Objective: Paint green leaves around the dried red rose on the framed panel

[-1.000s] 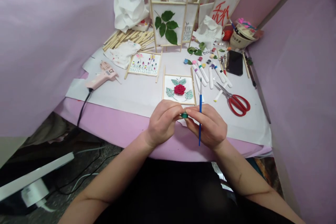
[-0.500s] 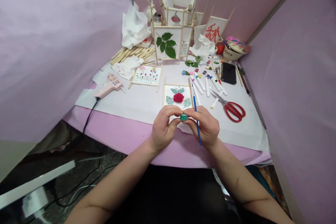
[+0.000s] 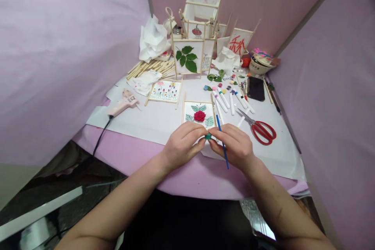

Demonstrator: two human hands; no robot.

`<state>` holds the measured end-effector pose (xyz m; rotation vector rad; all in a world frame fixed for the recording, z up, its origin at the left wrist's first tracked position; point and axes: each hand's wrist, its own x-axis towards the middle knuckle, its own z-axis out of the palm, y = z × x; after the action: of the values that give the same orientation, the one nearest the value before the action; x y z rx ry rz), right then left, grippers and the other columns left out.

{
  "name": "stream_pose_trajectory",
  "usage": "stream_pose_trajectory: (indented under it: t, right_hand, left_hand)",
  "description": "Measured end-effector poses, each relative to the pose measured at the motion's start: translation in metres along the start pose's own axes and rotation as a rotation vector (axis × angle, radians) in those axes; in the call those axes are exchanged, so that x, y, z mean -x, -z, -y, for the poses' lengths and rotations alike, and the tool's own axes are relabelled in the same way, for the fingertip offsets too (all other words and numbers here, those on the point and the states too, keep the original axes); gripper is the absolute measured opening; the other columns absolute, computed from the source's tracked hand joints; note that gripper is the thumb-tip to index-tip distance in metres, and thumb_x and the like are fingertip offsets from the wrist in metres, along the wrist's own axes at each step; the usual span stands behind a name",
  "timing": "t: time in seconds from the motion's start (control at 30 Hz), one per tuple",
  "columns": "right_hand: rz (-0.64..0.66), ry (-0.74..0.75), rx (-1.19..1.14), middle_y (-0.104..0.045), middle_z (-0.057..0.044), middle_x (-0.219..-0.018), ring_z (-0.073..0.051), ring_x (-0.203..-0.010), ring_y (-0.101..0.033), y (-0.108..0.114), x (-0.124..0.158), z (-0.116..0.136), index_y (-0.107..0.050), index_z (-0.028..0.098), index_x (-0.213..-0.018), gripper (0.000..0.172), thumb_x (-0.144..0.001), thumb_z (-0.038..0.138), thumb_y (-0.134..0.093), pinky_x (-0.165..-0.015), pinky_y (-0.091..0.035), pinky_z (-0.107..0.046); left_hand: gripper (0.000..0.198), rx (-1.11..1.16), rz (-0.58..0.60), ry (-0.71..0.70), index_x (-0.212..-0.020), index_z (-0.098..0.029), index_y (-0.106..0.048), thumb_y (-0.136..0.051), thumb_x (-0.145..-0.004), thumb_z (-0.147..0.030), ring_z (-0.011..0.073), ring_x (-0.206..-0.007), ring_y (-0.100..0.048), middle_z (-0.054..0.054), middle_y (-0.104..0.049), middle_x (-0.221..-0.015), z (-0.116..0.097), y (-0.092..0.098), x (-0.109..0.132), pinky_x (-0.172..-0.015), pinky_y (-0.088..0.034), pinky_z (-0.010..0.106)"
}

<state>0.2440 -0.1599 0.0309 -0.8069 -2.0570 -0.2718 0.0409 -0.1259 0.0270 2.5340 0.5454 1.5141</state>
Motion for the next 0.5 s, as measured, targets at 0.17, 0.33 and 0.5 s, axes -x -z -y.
stream_pose_trajectory:
  t: [0.17, 0.33, 0.5]
  right_hand:
    - [-0.028, 0.039, 0.009, -0.078, -0.007, -0.086, -0.018, -0.074, -0.071, 0.007, -0.012, -0.009, -0.065, 0.019, -0.124, 0.036, -0.090, 0.012, -0.071, -0.068, -0.060, -0.032]
    - [-0.044, 0.022, -0.037, -0.079, -0.006, -0.086, -0.018, -0.074, -0.073, 0.009, -0.013, -0.011, -0.064, 0.020, -0.127, 0.038, -0.090, 0.011, -0.070, -0.068, -0.061, -0.030]
    - [-0.060, -0.006, -0.057, -0.081, -0.006, -0.089, -0.018, -0.076, -0.075, 0.008, -0.012, -0.015, -0.064, 0.022, -0.130, 0.040, -0.092, 0.012, -0.070, -0.069, -0.062, -0.030]
  left_hand:
    - [0.026, -0.002, -0.006, -0.075, -0.112, -0.016, -0.065, -0.070, -0.088, -0.006, 0.0200, -0.087, -0.074, 0.009, -0.077, -0.094, 0.005, 0.002, -0.018, -0.083, -0.063, 0.034]
    - [0.022, -0.004, -0.006, -0.115, -0.109, -0.016, -0.064, -0.069, -0.090, -0.008, 0.0195, -0.085, -0.074, 0.008, -0.077, -0.091, 0.008, 0.002, -0.024, -0.080, -0.064, 0.033]
    - [0.024, 0.034, -0.005, -0.138, -0.110, -0.014, -0.065, -0.071, -0.089, -0.006, 0.0195, -0.086, -0.074, 0.010, -0.077, -0.091, 0.012, 0.000, -0.030, -0.080, -0.064, 0.032]
